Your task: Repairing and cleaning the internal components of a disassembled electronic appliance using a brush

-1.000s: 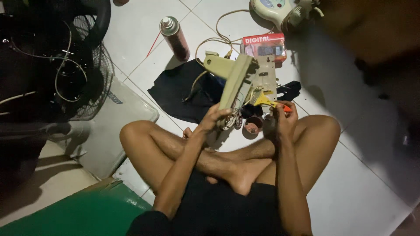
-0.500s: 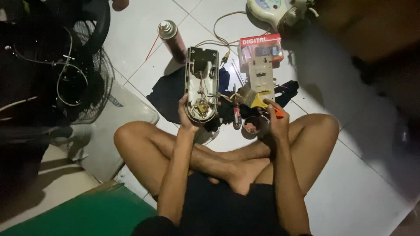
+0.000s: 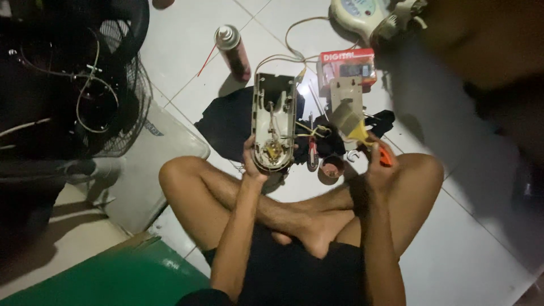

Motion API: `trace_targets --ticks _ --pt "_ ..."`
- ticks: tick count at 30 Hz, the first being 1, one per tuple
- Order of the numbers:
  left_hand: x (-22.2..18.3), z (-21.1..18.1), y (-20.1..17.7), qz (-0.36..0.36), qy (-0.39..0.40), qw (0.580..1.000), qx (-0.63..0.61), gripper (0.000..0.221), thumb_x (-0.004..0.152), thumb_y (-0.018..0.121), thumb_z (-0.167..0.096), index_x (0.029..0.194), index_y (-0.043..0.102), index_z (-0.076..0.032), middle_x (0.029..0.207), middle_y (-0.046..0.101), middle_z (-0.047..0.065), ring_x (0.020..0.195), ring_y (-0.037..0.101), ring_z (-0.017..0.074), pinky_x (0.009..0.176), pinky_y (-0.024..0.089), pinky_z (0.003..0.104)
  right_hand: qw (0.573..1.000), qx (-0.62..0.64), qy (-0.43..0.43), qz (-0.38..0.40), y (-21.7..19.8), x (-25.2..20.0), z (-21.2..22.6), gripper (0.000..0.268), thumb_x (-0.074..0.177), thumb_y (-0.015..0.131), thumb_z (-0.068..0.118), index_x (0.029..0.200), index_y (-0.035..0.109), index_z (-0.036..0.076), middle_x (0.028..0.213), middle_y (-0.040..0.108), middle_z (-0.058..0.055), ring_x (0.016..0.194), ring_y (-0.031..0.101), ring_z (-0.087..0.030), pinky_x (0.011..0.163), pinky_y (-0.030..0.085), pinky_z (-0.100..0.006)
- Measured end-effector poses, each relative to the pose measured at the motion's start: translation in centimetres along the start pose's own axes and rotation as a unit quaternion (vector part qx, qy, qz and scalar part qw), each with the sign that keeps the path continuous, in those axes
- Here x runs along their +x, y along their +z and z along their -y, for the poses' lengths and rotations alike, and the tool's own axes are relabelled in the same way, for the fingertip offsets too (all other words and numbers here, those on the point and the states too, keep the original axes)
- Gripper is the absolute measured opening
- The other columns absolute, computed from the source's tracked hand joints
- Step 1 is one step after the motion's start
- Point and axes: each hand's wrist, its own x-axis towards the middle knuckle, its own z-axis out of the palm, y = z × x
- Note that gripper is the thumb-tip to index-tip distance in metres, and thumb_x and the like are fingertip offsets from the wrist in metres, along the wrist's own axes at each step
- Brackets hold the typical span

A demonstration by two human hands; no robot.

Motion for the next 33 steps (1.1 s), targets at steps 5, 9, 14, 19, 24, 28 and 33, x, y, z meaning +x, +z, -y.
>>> trace_targets --ticks 5,9,14,19,24,28,33 --pt "-0.1 1.4 0.2 -0.011 0.023 0.999 0.028 0.06 0.088 0.065 -0.049 0.136 0.064 -0.012 0.139 0.062 0.016 0.129 0.057 0.039 0.114 0.04 0.057 0.997 0.048 -0.064 0.018 0.5 0.5 6.4 0.016 0.107 0.056 0.0 0.111 0.065 -0.012 0.117 0.068 -0.035 0.1 0.07 -0.037 0.085 0.062 -0.048" --pt "2.5 0.1 -9.5 -0.029 0.036 0.998 0.04 0.061 0.088 0.063 -0.049 0.136 0.064 -0.012 0.138 0.063 0.017 0.128 0.059 0.0382 0.114 0.04 0.056 0.991 0.013 -0.084 0.107 0.8 -0.7 8.0 0.015 0.103 0.061 0.002 0.101 0.07 -0.01 0.111 0.072 -0.032 0.096 0.073 -0.033 0.082 0.06 -0.043" --pt "4.4 -0.1 -13.8 -0.027 0.013 0.999 0.026 0.059 0.089 0.063 -0.049 0.134 0.066 -0.011 0.136 0.064 0.017 0.128 0.059 0.0388 0.114 0.04 0.057 0.978 -0.036 -0.108 0.177 3.7 -0.3 12.0 0.011 0.099 0.065 0.0 0.1 0.076 -0.004 0.108 0.075 -0.026 0.102 0.074 -0.037 0.088 0.057 -0.044" --pt "3.1 0.3 -10.9 -0.031 -0.019 0.999 -0.009 0.058 0.089 0.063 -0.05 0.131 0.068 -0.01 0.133 0.065 0.018 0.126 0.06 0.0392 0.113 0.041 0.058 0.98 0.003 -0.088 0.181 7.3 -1.2 13.1 0.011 0.098 0.065 0.001 0.097 0.075 -0.003 0.1 0.077 -0.023 0.097 0.074 -0.031 0.087 0.057 -0.043" --pt "3.3 0.6 -10.6 -0.018 -0.014 1.0 -0.014 0.046 0.091 0.064 -0.044 0.123 0.073 -0.011 0.127 0.07 0.016 0.12 0.066 0.0349 0.112 0.043 0.055 0.967 -0.128 -0.074 0.209 9.9 -3.7 10.5 0.012 0.099 0.07 0.015 0.095 0.078 0.008 0.087 0.077 -0.015 0.08 0.076 -0.033 0.067 0.058 -0.037" --pt "1.7 1.8 -5.9 -0.05 0.019 0.998 -0.037 0.046 0.089 0.067 -0.035 0.122 0.071 -0.004 0.123 0.071 0.021 0.116 0.067 0.0406 0.109 0.047 0.057 0.969 -0.141 -0.011 0.202 9.3 -3.1 13.3 0.011 0.093 0.071 0.011 0.09 0.081 0.012 0.06 0.065 -0.011 0.059 0.062 -0.016 0.057 0.049 -0.031" --pt "3.6 0.5 -11.7 -0.071 0.02 0.997 -0.018 0.043 0.087 0.072 -0.039 0.116 0.074 -0.007 0.117 0.074 0.016 0.108 0.071 0.0356 0.106 0.049 0.054 0.97 -0.14 0.049 0.195 9.0 -4.1 10.3 0.017 0.091 0.067 0.013 0.085 0.082 0.02 0.059 0.067 -0.01 0.058 0.062 -0.015 0.058 0.05 -0.031"
